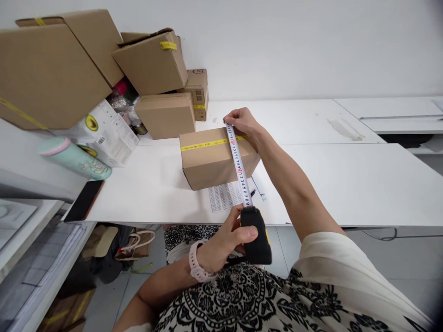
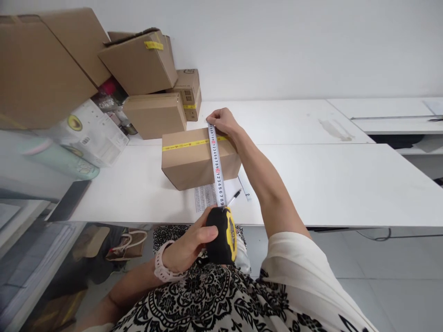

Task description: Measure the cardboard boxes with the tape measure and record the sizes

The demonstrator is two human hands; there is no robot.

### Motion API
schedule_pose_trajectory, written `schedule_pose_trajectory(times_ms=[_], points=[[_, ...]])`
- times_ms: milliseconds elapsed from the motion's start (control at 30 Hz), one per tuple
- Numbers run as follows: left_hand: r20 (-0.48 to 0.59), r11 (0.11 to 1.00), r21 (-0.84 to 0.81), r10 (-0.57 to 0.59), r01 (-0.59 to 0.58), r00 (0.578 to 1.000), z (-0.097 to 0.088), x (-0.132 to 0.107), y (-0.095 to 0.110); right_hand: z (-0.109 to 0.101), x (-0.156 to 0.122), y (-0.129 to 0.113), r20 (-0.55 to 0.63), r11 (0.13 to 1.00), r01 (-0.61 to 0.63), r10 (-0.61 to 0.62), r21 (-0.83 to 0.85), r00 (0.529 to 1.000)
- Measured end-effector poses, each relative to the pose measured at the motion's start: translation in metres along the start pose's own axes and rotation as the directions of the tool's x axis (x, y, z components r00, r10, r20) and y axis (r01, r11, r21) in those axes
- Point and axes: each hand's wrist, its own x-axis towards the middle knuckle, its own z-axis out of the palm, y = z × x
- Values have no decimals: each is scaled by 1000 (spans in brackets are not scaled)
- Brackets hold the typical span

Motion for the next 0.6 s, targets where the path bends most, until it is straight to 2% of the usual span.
schedule_pose_trajectory(times_ms=[100,167,233,267,333,367,433,500,533,567,600], points=[[-54,995,94,41,-36,998,-16,-7,14,-18,-22,-24,-94,987,140,-133,77,987],[-57,970,228,94,-79,994,-24,-11,28,-25,-51,-48,-95,969,226,-217,102,972],[-49,891,432,175,-137,983,-29,-14,45,-26,-89,-73,-65,949,290,-284,122,957],[-45,821,546,227,-166,973,-31,-16,54,-26,-109,-83,-43,948,295,-292,118,955],[-27,614,762,350,-208,936,-31,-17,75,-26,-147,-96,-10,962,267,-267,57,964],[-16,479,853,424,-209,906,-31,-17,87,-27,-163,-97,-19,972,236,-236,12,972],[28,174,973,570,-154,821,-33,-12,111,-32,-187,-84,-114,984,167,-172,-55,978],[117,-127,991,683,-41,721,-40,-1,135,-37,-200,-55,-243,991,110,-127,-83,962],[167,-245,969,713,20,681,-46,8,145,-38,-205,-36,-288,992,85,-109,-93,951],[210,-333,940,730,70,651,-53,18,155,-38,-209,-16,-296,992,49,-81,-115,952],[239,-395,912,729,109,641,-61,28,163,-36,-213,4,-254,988,-14,-27,-157,967]])
